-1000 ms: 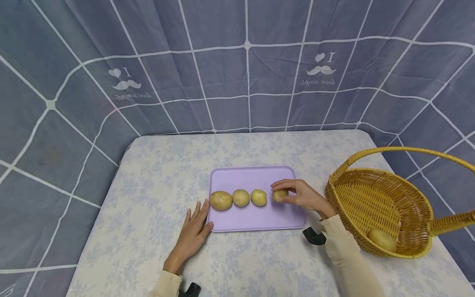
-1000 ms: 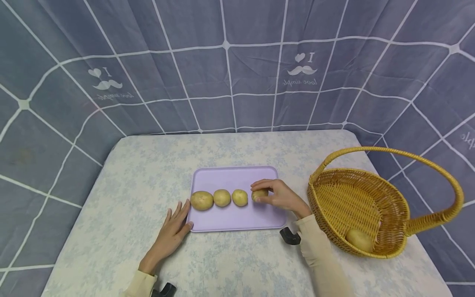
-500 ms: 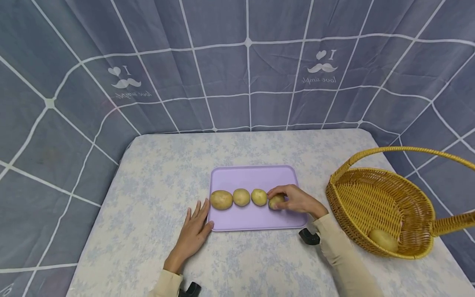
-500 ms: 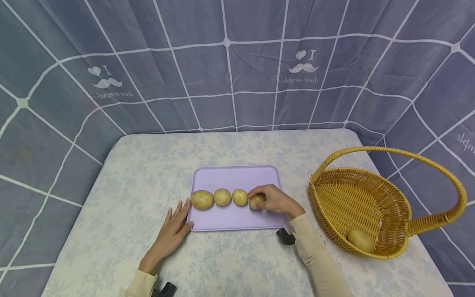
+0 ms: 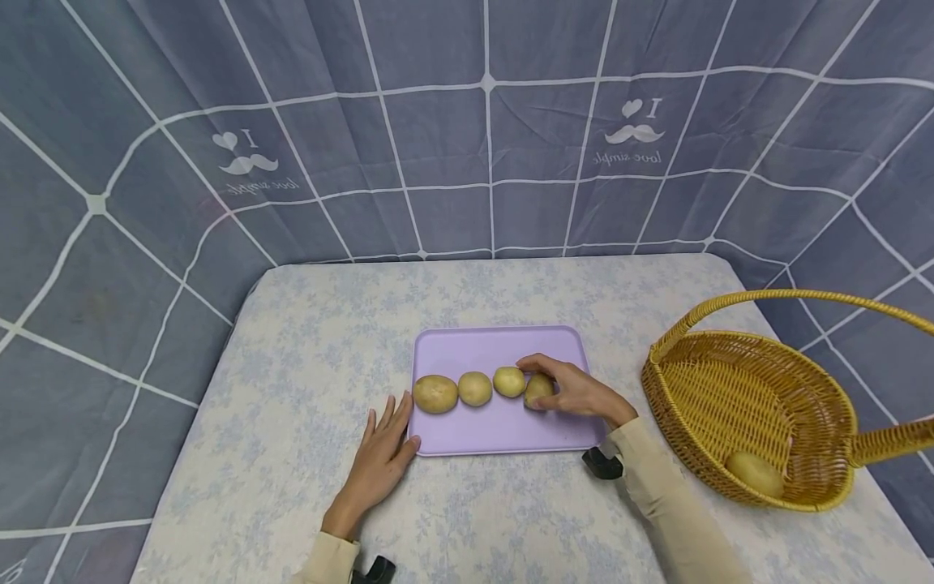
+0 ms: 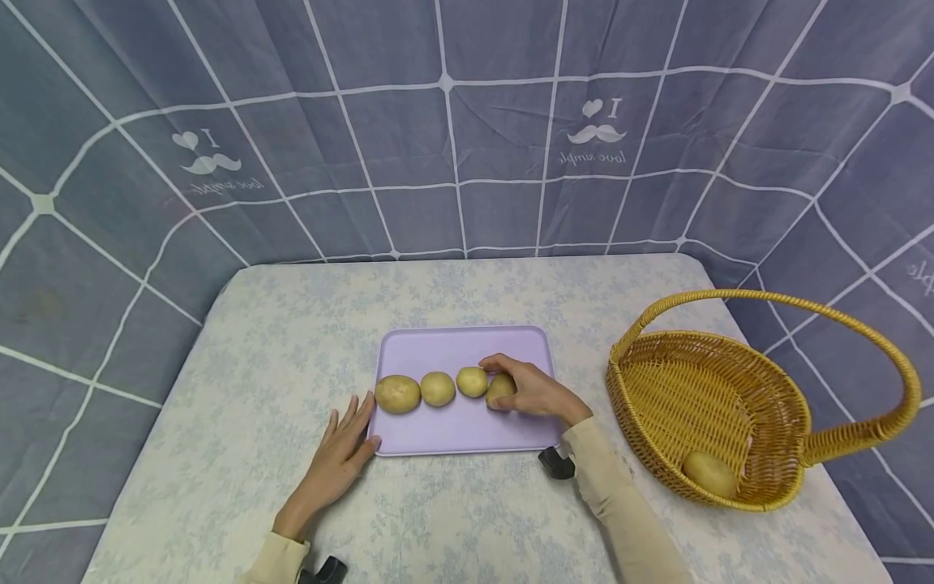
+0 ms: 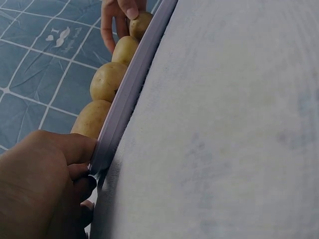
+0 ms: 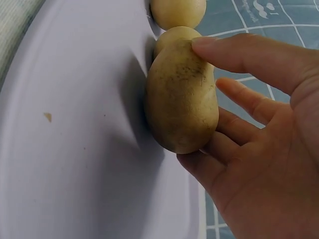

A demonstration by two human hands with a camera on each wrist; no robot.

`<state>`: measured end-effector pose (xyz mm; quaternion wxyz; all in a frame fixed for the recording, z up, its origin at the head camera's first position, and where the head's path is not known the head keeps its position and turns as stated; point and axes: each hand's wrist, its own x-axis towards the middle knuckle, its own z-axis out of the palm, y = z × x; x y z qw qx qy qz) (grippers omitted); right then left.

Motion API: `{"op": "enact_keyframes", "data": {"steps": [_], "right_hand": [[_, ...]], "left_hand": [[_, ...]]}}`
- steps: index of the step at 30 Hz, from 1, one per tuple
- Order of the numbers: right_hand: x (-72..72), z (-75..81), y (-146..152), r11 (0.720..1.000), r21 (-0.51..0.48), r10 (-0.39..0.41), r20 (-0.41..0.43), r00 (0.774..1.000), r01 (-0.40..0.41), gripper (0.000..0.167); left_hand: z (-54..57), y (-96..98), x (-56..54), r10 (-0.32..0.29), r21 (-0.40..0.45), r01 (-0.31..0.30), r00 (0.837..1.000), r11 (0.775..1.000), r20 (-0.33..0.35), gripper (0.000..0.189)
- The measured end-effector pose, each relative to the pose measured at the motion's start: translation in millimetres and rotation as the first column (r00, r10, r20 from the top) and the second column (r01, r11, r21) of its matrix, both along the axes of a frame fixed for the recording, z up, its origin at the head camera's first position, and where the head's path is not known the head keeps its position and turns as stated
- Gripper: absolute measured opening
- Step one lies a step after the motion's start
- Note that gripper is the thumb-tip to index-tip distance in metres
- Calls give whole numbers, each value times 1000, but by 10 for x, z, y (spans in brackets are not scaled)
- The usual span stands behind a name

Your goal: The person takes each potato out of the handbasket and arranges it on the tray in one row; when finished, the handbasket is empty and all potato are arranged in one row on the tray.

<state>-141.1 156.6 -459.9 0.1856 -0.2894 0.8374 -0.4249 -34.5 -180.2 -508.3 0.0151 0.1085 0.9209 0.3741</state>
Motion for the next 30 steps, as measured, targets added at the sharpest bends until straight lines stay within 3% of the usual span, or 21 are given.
{"op": "enact_keyframes", "data": {"steps": [19, 30], "right_hand": [[24, -6, 39, 1000, -16, 7, 8, 1000, -7, 64], [204, 286, 370, 992, -74, -107, -56, 993, 103, 61]], "left_hand": [[-17, 2, 2, -2, -7, 1, 1000, 1000, -23, 63], [-21, 0, 5, -5, -8, 5, 999, 1000, -43, 63]]}}
